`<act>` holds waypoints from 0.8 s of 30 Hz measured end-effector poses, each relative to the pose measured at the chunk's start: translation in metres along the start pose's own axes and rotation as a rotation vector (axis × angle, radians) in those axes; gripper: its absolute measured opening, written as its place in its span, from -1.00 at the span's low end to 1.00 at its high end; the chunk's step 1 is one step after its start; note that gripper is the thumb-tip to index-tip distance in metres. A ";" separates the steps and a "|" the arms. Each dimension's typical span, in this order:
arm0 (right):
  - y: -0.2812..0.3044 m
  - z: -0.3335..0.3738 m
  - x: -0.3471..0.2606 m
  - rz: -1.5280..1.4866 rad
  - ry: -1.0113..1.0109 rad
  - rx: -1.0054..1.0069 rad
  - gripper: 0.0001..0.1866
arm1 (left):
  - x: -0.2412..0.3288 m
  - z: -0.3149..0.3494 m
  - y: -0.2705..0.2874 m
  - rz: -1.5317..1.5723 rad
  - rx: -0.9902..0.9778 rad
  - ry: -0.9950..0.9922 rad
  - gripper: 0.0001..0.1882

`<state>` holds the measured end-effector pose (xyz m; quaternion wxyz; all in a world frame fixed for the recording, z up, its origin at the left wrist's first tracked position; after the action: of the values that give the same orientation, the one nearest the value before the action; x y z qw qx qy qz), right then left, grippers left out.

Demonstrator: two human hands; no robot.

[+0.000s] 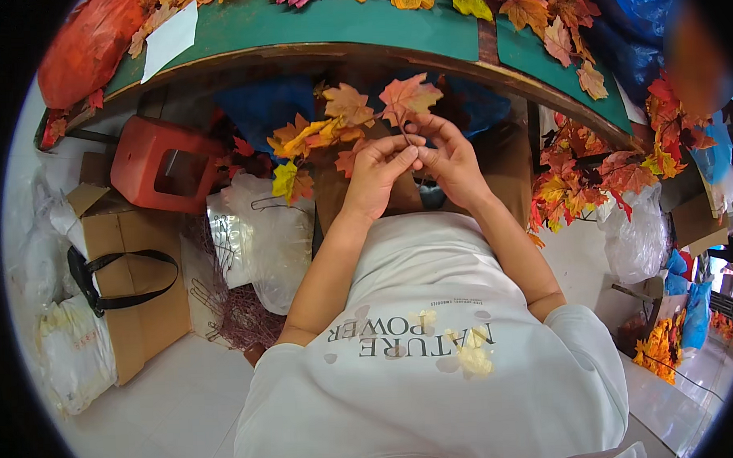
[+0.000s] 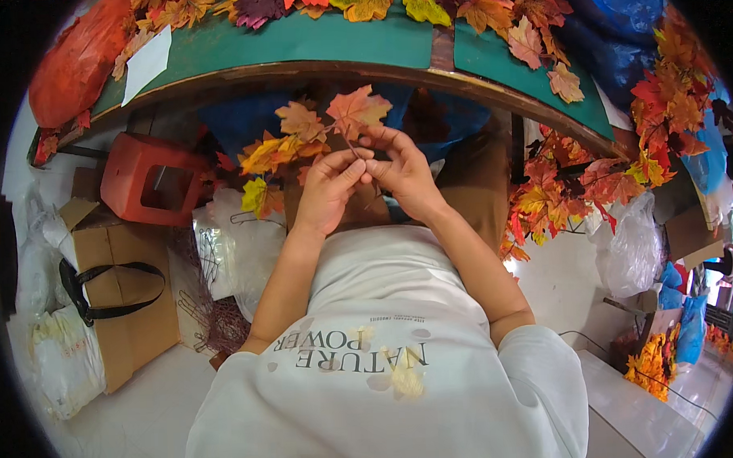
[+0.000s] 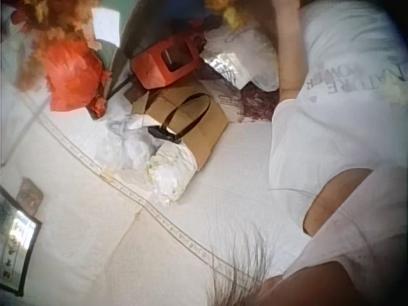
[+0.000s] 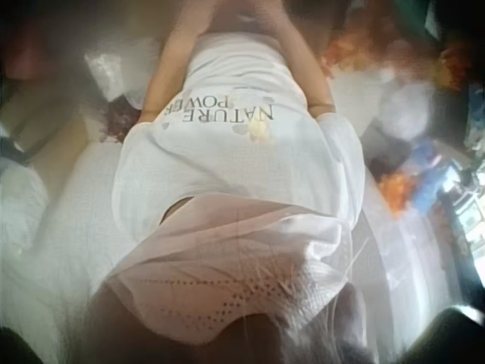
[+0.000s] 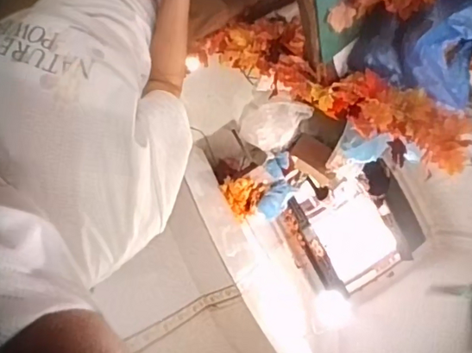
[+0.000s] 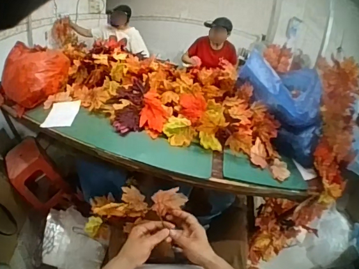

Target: Attaching artificial autumn leaves to plastic stems to create decorative vines.

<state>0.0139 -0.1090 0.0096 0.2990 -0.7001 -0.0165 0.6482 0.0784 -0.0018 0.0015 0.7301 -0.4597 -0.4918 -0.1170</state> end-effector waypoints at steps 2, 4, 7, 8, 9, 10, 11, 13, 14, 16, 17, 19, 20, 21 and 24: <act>-0.002 0.001 0.003 -0.036 -0.142 -0.104 -0.54 | -0.001 0.000 0.004 -0.003 -0.007 -0.004 -0.82; -0.003 -0.001 -0.006 0.052 -0.219 -0.116 -0.60 | 0.002 0.000 0.010 0.036 0.112 -0.074 -0.84; -0.006 -0.019 -0.051 0.436 0.283 -0.067 -0.78 | 0.016 0.003 0.009 0.266 0.080 -0.235 -0.87; -0.002 -0.023 -0.065 0.537 0.331 -0.040 -0.79 | 0.021 0.004 0.013 0.410 0.063 -0.273 -0.87; 0.002 -0.032 -0.077 0.520 0.335 -0.006 -0.80 | 0.024 0.005 0.018 0.462 0.058 -0.278 -0.89; 0.003 -0.042 -0.090 0.504 0.336 0.032 -0.82 | 0.032 0.007 0.015 0.546 0.001 -0.260 -0.88; 0.003 -0.048 -0.107 0.521 0.369 0.104 -0.82 | 0.038 0.008 0.015 0.616 -0.031 -0.226 -0.87; 0.006 -0.070 -0.135 0.743 0.558 0.109 -0.80 | 0.044 0.007 0.011 0.689 -0.087 -0.198 -0.86; -0.002 -0.077 -0.149 0.861 0.612 0.111 -0.80 | 0.040 0.006 0.013 0.749 -0.058 -0.156 -0.84; -0.017 -0.094 -0.164 1.066 0.745 0.072 -0.76 | 0.034 0.005 0.013 0.807 -0.041 -0.120 -0.82; -0.027 -0.099 -0.170 1.264 0.859 0.035 -0.72 | 0.029 0.004 0.013 0.805 -0.032 -0.097 -0.83; -0.032 -0.108 -0.192 1.430 1.031 0.162 -0.64 | 0.025 0.004 0.012 0.799 -0.004 -0.071 -0.83; -0.036 -0.106 -0.201 1.582 1.189 0.298 -0.56 | 0.025 0.005 0.013 0.802 -0.012 -0.078 -0.83; -0.032 -0.111 -0.206 1.558 1.093 0.330 -0.41 | 0.024 0.007 0.014 0.784 -0.006 -0.063 -0.83; -0.038 -0.117 -0.208 1.913 1.076 0.163 -0.36 | 0.024 0.005 0.014 0.744 0.017 -0.055 -0.83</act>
<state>0.1023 -0.2101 0.2103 -0.3133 -0.5928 0.7081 0.2214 0.0959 0.0167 0.0135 0.7130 -0.6040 -0.3114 0.1726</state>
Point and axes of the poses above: each hand's wrist, its own z-axis away from the middle knuckle, its own y-axis out of the back of the hand, x = y × z, the point moved 5 cm from there along -z, towards the middle knuckle, and after that the axes turned 3 degrees about -z, right-handed, at the moved point
